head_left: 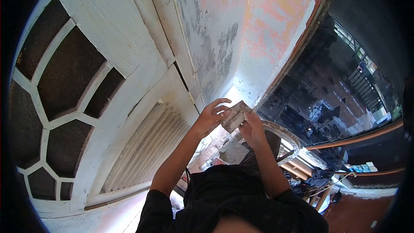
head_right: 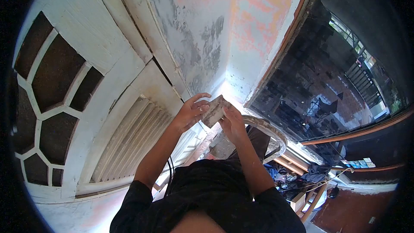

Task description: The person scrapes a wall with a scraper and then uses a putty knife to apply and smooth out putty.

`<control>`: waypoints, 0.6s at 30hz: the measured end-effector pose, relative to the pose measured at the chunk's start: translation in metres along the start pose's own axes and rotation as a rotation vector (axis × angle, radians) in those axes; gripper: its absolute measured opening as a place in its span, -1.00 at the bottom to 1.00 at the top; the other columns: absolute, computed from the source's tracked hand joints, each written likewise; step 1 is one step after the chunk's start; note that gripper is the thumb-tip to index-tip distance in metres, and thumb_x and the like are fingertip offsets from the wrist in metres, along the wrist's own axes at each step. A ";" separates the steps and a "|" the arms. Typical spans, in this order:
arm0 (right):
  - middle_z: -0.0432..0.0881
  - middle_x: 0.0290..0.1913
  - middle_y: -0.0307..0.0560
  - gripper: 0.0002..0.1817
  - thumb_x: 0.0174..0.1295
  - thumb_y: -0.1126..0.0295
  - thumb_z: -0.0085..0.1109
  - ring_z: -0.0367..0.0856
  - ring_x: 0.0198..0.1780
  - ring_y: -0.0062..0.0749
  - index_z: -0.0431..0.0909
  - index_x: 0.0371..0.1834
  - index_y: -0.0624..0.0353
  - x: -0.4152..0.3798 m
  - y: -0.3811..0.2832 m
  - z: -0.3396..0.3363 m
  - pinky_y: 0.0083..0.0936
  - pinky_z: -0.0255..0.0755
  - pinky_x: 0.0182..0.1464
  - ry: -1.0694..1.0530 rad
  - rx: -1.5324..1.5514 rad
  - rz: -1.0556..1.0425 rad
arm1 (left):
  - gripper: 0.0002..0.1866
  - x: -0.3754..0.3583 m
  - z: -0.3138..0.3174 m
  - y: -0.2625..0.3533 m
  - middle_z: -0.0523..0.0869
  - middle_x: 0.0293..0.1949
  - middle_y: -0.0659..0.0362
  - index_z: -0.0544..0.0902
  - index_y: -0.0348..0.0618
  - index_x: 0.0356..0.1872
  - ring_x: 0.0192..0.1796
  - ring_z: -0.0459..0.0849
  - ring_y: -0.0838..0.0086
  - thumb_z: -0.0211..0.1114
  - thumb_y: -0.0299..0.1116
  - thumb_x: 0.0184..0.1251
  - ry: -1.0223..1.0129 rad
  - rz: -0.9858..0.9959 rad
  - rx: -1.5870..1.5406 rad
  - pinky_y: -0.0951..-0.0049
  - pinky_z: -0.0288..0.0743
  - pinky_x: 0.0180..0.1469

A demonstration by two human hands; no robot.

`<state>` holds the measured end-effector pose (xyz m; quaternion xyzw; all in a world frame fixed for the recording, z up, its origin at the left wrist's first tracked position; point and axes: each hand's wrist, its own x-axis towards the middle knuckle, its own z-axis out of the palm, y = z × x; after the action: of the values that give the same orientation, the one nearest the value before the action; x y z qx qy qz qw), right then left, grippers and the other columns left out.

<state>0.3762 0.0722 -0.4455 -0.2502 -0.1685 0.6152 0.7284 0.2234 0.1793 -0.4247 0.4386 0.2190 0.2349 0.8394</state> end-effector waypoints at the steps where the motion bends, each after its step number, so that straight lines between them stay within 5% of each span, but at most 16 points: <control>1: 0.48 0.07 -0.08 -0.65 0.37 0.39 -0.03 0.47 0.09 -0.38 0.33 0.17 0.28 -0.001 -0.003 0.004 -0.34 0.30 0.21 -0.019 0.003 0.007 | -0.51 0.000 0.000 0.000 0.55 -0.14 0.16 0.39 -0.14 0.15 -0.08 0.58 0.49 0.34 -0.45 0.20 0.001 0.004 -0.001 0.52 0.53 -0.09; 7: 0.54 -0.03 -0.11 -0.67 0.29 0.45 0.09 0.51 0.00 -0.50 0.41 0.09 0.33 -0.002 -0.013 -0.009 -0.49 0.37 0.06 -0.040 -0.388 -0.001 | -0.48 -0.006 0.001 0.007 0.56 -0.12 0.15 0.38 -0.17 0.18 -0.06 0.58 0.48 0.34 -0.47 0.19 -0.040 0.070 -0.005 0.49 0.52 -0.03; 11: 0.60 -0.16 -0.18 -0.71 0.25 0.46 0.16 0.52 -0.14 -0.61 0.48 0.00 0.37 -0.007 -0.032 -0.002 -0.64 0.39 -0.08 -0.120 -0.641 0.015 | -0.44 -0.008 0.004 0.009 0.55 -0.11 0.16 0.39 -0.17 0.20 -0.07 0.57 0.50 0.36 -0.51 0.14 -0.131 -0.109 -0.007 0.53 0.50 -0.01; 18: 0.56 -0.05 -0.10 -0.67 0.26 0.46 0.14 0.52 -0.05 -0.51 0.43 0.05 0.35 -0.001 -0.024 -0.011 -0.53 0.40 0.01 -0.111 -0.371 0.018 | -0.40 -0.007 0.022 0.010 0.53 -0.13 0.21 0.36 -0.14 0.18 -0.05 0.52 0.54 0.38 -0.59 0.08 -0.035 0.141 0.028 0.56 0.45 0.04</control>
<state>0.4012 0.0663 -0.4411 -0.3471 -0.3168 0.5929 0.6539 0.2283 0.1659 -0.4039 0.4686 0.1759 0.2826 0.8183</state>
